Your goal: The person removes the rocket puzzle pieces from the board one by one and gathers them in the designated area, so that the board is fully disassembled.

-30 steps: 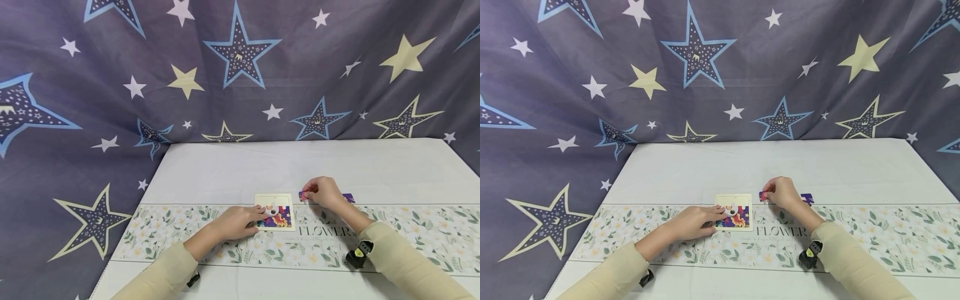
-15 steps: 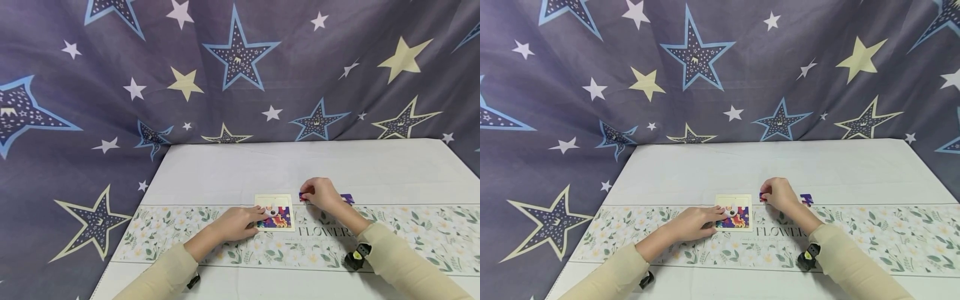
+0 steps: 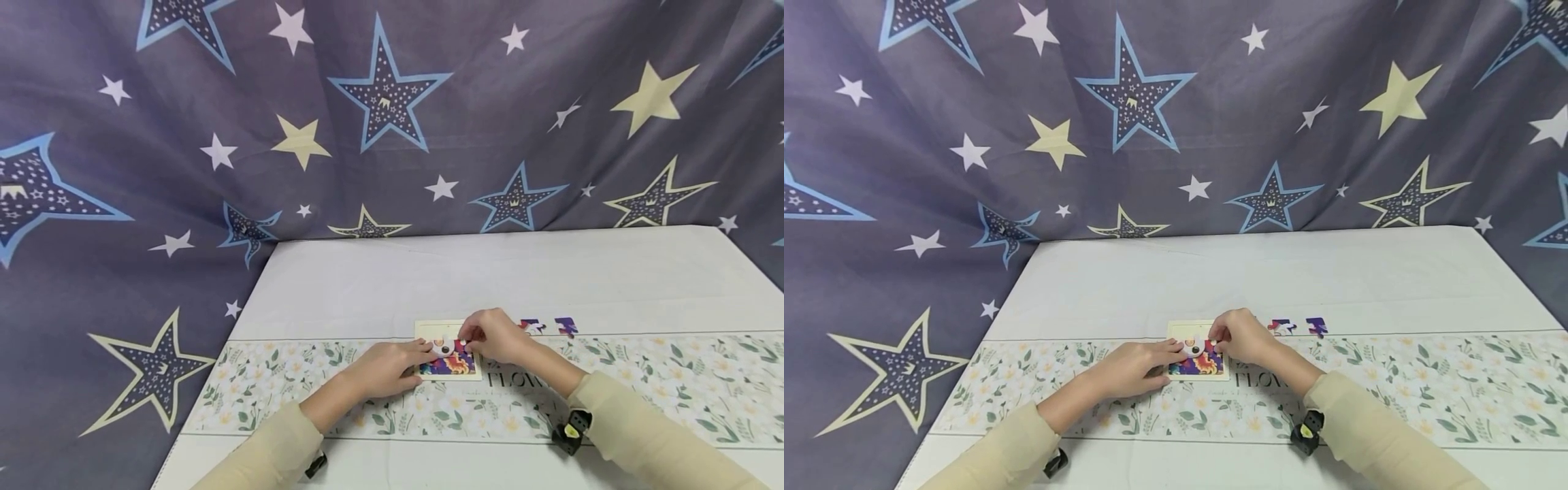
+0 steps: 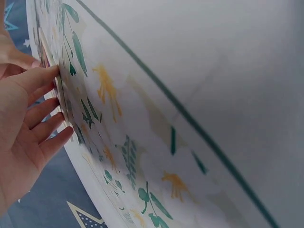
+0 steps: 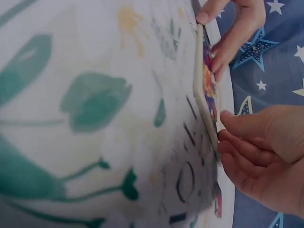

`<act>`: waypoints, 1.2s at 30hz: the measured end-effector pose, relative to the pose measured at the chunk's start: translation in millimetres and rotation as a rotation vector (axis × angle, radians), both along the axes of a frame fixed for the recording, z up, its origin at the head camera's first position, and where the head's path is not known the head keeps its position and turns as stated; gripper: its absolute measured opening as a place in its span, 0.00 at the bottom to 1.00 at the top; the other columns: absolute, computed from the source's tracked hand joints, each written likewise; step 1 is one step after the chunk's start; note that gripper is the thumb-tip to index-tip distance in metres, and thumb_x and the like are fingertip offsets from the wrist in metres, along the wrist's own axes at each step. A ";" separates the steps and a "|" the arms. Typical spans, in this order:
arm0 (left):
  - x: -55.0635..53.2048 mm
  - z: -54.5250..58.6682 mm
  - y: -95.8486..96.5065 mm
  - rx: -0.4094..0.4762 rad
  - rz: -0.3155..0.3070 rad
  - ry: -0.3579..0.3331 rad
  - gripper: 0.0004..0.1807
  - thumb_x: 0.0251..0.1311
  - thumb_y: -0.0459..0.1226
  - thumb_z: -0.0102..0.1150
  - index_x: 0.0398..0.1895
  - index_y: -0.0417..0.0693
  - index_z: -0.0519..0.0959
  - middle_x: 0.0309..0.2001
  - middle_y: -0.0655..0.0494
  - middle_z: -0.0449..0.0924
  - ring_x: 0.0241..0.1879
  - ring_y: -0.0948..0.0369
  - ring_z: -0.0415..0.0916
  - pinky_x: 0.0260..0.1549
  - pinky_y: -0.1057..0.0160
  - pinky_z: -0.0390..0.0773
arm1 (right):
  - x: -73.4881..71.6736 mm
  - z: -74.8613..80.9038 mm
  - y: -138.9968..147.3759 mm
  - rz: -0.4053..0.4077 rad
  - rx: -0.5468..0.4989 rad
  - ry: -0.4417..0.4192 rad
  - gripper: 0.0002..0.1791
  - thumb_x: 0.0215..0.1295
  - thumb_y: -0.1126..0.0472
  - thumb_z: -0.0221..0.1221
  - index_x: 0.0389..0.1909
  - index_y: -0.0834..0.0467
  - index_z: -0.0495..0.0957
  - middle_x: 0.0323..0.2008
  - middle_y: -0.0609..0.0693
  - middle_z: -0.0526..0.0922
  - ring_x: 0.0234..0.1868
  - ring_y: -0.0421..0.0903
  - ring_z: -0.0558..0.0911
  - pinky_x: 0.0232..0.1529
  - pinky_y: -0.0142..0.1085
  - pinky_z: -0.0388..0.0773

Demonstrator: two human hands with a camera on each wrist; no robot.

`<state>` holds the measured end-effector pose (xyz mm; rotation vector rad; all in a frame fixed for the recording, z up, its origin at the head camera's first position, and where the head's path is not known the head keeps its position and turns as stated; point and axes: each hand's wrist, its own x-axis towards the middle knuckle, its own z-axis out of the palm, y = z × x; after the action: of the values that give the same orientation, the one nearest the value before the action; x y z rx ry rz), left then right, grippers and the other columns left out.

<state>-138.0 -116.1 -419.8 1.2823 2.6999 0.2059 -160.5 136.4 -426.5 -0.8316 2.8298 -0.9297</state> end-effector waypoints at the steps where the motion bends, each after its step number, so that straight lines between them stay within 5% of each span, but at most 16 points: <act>1: 0.2 -0.2 0.2 0.003 -0.005 0.002 0.24 0.65 0.46 0.56 0.65 0.55 0.73 0.67 0.57 0.70 0.68 0.59 0.68 0.61 0.57 0.75 | 0.1 -1.0 -1.0 0.005 0.011 0.000 0.06 0.52 0.69 0.68 0.31 0.59 0.84 0.28 0.49 0.85 0.27 0.35 0.77 0.28 0.24 0.75; 11: -2.5 8.6 7.5 -0.005 -0.074 0.144 0.19 0.63 0.44 0.59 0.57 0.52 0.80 0.59 0.54 0.79 0.60 0.59 0.77 0.59 0.58 0.77 | -4.9 3.6 -8.2 0.009 0.044 -0.064 0.06 0.50 0.72 0.68 0.28 0.59 0.84 0.24 0.50 0.80 0.24 0.37 0.71 0.25 0.26 0.71; 23: 5.8 5.6 27.8 -0.061 -0.131 -0.032 0.27 0.67 0.49 0.53 0.68 0.57 0.68 0.69 0.58 0.67 0.71 0.61 0.64 0.66 0.60 0.70 | -5.2 3.8 -10.3 0.006 0.060 -0.058 0.08 0.48 0.75 0.67 0.26 0.60 0.83 0.24 0.50 0.80 0.24 0.37 0.73 0.25 0.25 0.71; 36: 10.2 -2.5 24.8 -0.054 -0.170 -0.049 0.31 0.67 0.52 0.52 0.72 0.59 0.62 0.72 0.60 0.62 0.73 0.61 0.58 0.70 0.60 0.65 | -3.8 2.6 -10.0 0.002 0.032 -0.055 0.10 0.46 0.77 0.65 0.26 0.59 0.82 0.23 0.50 0.79 0.24 0.37 0.71 0.25 0.26 0.69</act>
<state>-127.8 -91.3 -422.2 1.4610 2.5215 0.1424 -164.2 126.4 -423.9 -0.7922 2.7891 -0.8903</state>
